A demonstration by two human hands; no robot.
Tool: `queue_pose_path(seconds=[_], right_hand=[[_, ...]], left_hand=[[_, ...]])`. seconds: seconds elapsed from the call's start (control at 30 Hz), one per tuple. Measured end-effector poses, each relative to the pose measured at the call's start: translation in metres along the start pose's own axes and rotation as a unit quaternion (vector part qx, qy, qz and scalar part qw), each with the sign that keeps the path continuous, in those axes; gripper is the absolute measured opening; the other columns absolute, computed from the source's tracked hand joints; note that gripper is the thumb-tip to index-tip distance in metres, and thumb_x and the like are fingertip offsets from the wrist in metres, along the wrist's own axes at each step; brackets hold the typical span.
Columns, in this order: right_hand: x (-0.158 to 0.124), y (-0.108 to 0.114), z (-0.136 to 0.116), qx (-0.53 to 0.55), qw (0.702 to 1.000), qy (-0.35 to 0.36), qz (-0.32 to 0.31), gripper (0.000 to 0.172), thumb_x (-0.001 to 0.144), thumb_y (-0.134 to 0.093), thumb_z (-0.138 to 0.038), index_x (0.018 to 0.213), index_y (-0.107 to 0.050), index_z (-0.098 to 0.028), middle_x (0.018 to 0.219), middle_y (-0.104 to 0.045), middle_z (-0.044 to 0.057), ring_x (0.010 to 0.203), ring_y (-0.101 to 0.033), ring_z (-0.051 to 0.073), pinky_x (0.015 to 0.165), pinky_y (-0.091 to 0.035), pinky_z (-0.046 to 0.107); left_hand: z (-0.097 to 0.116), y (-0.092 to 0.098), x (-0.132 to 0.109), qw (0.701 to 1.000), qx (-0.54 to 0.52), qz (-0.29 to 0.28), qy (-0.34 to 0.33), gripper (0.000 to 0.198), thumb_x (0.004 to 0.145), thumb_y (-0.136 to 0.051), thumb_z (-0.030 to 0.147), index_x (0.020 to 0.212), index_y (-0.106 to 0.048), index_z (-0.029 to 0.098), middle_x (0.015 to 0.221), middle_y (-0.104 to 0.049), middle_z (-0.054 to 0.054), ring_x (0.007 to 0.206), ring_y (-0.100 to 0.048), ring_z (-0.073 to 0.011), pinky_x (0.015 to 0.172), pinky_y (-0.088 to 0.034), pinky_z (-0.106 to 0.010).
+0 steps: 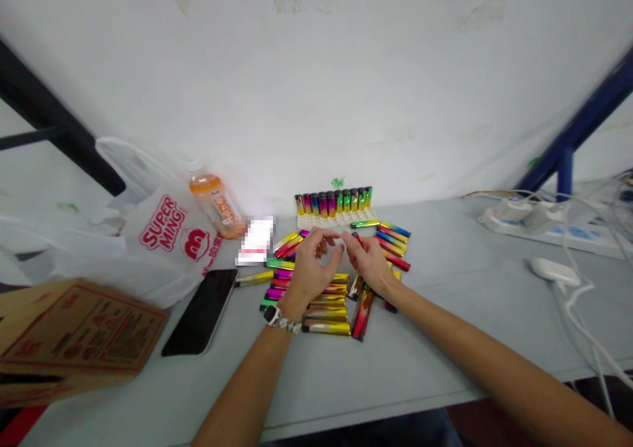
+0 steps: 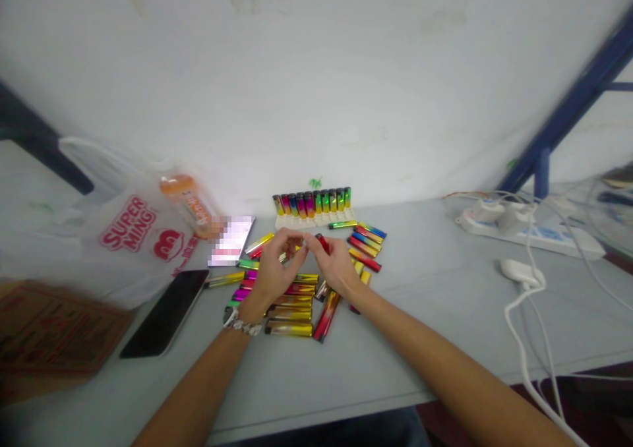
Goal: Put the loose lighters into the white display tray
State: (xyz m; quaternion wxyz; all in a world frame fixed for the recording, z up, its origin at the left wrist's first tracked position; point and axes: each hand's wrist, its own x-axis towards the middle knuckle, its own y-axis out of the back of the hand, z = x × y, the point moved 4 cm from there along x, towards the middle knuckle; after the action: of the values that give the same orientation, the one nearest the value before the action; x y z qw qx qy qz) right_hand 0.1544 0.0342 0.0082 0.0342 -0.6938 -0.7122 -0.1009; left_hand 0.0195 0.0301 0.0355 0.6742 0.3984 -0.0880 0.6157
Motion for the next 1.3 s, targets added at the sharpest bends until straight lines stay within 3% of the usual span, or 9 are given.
queue_pose_path(seconds=[0.17,0.43,0.73,1.0,1.3], right_hand=[[-0.0010,-0.0023,0.0014,-0.054,0.998,0.001,0.021,0.049,0.087,-0.047,-0.060,0.059,-0.045,-0.020,0.053,-0.036,-0.005,0.052,-0.033,0.011,0.050,-0.025,0.027],[-0.0020,-0.0039,0.0016,-0.066,0.997,-0.008,0.027,0.038,0.085,-0.045,-0.047,0.059,-0.045,-0.020,0.054,-0.038,-0.004,0.053,-0.036,0.012,0.050,-0.026,0.027],[-0.0041,-0.0029,0.0035,-0.011,1.000,0.011,-0.010,0.052,0.087,-0.048,-0.067,0.062,-0.043,-0.021,0.052,-0.036,-0.005,0.049,-0.032,0.011,0.047,-0.024,0.026],[-0.0021,-0.0015,0.0038,-0.010,1.000,0.009,0.011,0.053,0.086,-0.049,-0.067,0.061,-0.045,-0.021,0.051,-0.037,-0.004,0.048,-0.033,0.011,0.047,-0.026,0.027],[-0.0002,0.0021,0.0052,-0.043,0.998,-0.006,0.041,0.037,0.087,-0.042,-0.045,0.057,-0.041,-0.023,0.048,-0.038,-0.004,0.050,-0.035,0.013,0.048,-0.026,0.028]], left_hand=[[-0.0001,-0.0002,0.0005,1.000,0.023,-0.006,-0.010,0.004,0.087,-0.058,0.019,0.088,-0.062,0.018,0.077,-0.054,0.000,0.063,-0.046,-0.0115,0.058,-0.037,-0.025],[0.0010,-0.0011,-0.0010,0.999,0.027,-0.020,-0.006,0.007,0.088,-0.057,0.020,0.091,-0.063,0.018,0.079,-0.057,-0.001,0.065,-0.048,-0.0124,0.061,-0.039,-0.026],[-0.0003,-0.0013,-0.0009,1.000,0.024,-0.018,0.004,0.007,0.090,-0.056,0.024,0.087,-0.059,0.018,0.078,-0.056,-0.001,0.064,-0.049,-0.0118,0.060,-0.040,-0.026],[-0.0032,-0.0032,-0.0016,0.999,0.025,-0.023,0.009,0.006,0.089,-0.056,0.022,0.087,-0.059,0.018,0.079,-0.056,-0.001,0.064,-0.048,-0.0114,0.060,-0.040,-0.026],[-0.0033,-0.0039,-0.0017,0.999,0.030,-0.029,0.017,0.009,0.089,-0.055,0.022,0.089,-0.063,0.018,0.079,-0.057,-0.001,0.064,-0.049,-0.0122,0.061,-0.040,-0.026]])
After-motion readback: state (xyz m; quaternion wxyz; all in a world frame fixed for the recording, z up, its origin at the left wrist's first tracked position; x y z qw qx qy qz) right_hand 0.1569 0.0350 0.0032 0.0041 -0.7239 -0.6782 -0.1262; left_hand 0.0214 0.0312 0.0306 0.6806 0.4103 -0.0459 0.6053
